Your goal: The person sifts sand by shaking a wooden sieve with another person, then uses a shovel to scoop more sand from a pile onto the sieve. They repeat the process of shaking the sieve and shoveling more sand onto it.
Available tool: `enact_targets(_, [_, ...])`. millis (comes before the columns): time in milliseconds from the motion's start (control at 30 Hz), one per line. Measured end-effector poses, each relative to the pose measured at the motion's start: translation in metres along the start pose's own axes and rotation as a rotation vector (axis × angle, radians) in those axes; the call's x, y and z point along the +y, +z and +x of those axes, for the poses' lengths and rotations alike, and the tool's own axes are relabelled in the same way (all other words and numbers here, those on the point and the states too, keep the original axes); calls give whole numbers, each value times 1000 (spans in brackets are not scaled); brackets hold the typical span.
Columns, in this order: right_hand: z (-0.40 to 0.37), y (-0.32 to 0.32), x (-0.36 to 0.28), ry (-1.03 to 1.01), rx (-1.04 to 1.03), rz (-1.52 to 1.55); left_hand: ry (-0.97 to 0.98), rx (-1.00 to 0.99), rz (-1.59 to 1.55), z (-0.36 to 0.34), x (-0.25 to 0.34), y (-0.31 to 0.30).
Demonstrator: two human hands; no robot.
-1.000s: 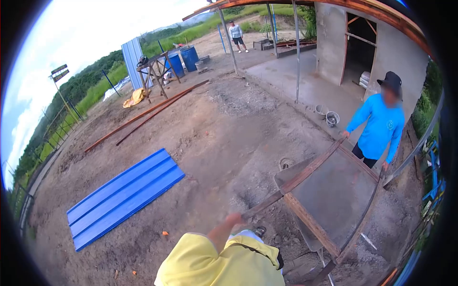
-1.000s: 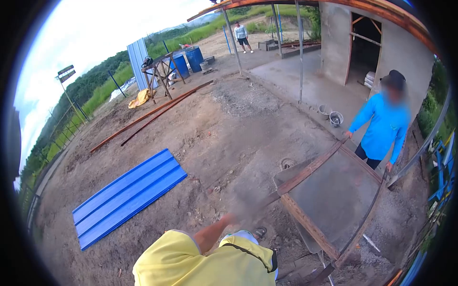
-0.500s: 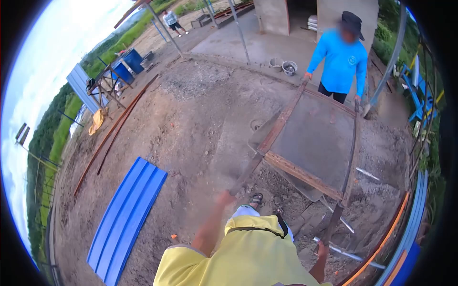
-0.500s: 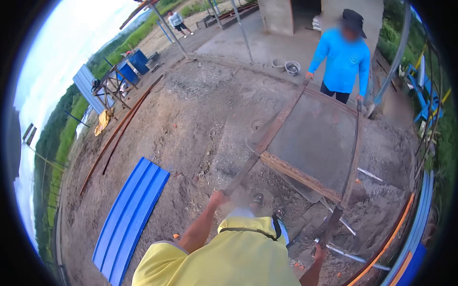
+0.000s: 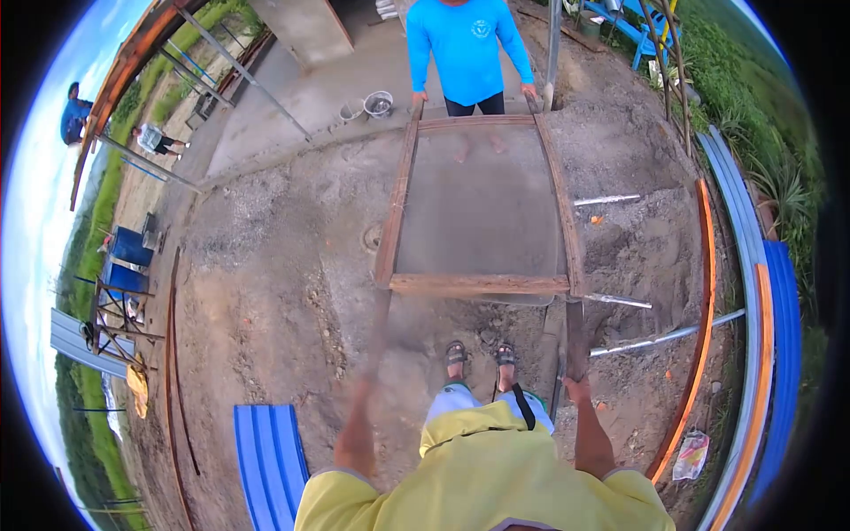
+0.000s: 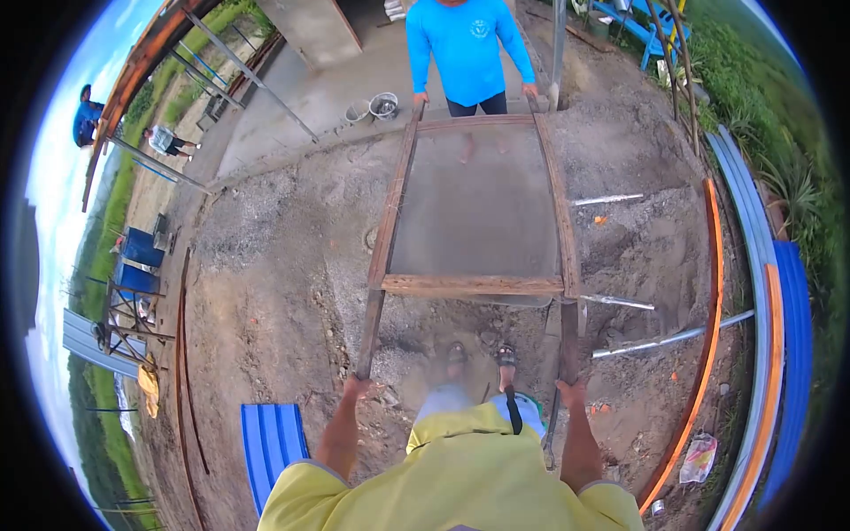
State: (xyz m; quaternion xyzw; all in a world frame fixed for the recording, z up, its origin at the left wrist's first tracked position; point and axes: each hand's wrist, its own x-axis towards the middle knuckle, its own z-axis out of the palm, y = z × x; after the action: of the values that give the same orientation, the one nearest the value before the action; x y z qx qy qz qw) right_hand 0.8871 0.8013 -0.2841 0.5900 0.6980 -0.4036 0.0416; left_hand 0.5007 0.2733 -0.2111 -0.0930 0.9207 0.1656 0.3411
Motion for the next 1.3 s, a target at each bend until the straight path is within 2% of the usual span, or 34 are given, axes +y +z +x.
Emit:
enact_targets(67, [-13,16,-2,30,-26,-24,-198,13,66,11,-7,-25])
enact_targets(100, [-28,17,-22,72,-61,-32,-41,30,130,25,-21,-27])
enact_targets(133, [-38,16,-40,109,-93,-39,-28,59,123,37,-39,-27])
enact_targets(167, [-45,26,-45,51,-57,17,-8,94,112,51,-53,-28])
enact_targets(233, [-41,63,-18,-69,18,128,-13,121,96,70,-49,-36])
enact_targets(333, [-63,66,-46,168,-171,169,-64,102,135,74,-52,-48])
enact_targets(367, [-60,78,-53,190,-138,133,-46,111,172,99,-80,-35])
enact_targets(433, [-59,114,-25,255,-81,57,-5,78,202,138,-117,-18])
enact_targets(500, [-54,136,-23,276,-114,-2,39,-2,174,165,-132,-4])
enact_targets(533, [-52,145,-19,286,-138,-37,-13,8,184,171,-139,8])
enact_targets(600, [-51,159,-35,335,-199,52,-107,36,220,171,-118,2])
enact_targets(700, [-40,190,-30,366,-210,140,-268,-165,188,198,-106,13])
enact_targets(733, [-36,201,-20,366,-195,167,-243,-171,220,208,-110,22])
enact_targets(800, [-25,213,-13,369,-189,178,-195,-174,274,239,-134,47])
enact_targets(833, [-21,216,-17,368,-182,215,-239,-110,116,241,-139,59])
enact_targets(933, [-6,235,-3,354,-190,227,-118,31,172,257,-162,91])
enact_targets(1000, [0,246,33,327,-230,162,-263,-10,220,252,-135,89])
enact_targets(1033, [-8,240,33,367,-258,226,-338,-29,250,240,-125,83])
enact_targets(1100, [-9,232,18,425,-306,370,-309,98,335,221,-119,83])
enact_targets(1133, [-7,233,24,362,-304,343,-281,166,368,217,-108,87])
enact_targets(1200, [-13,242,64,251,-282,293,-393,354,316,171,-67,110])
enact_targets(1233, [-14,228,62,215,-225,408,-434,432,297,146,-44,133])
enact_targets(1300, [-8,191,41,137,-103,618,-174,359,364,105,-69,193])
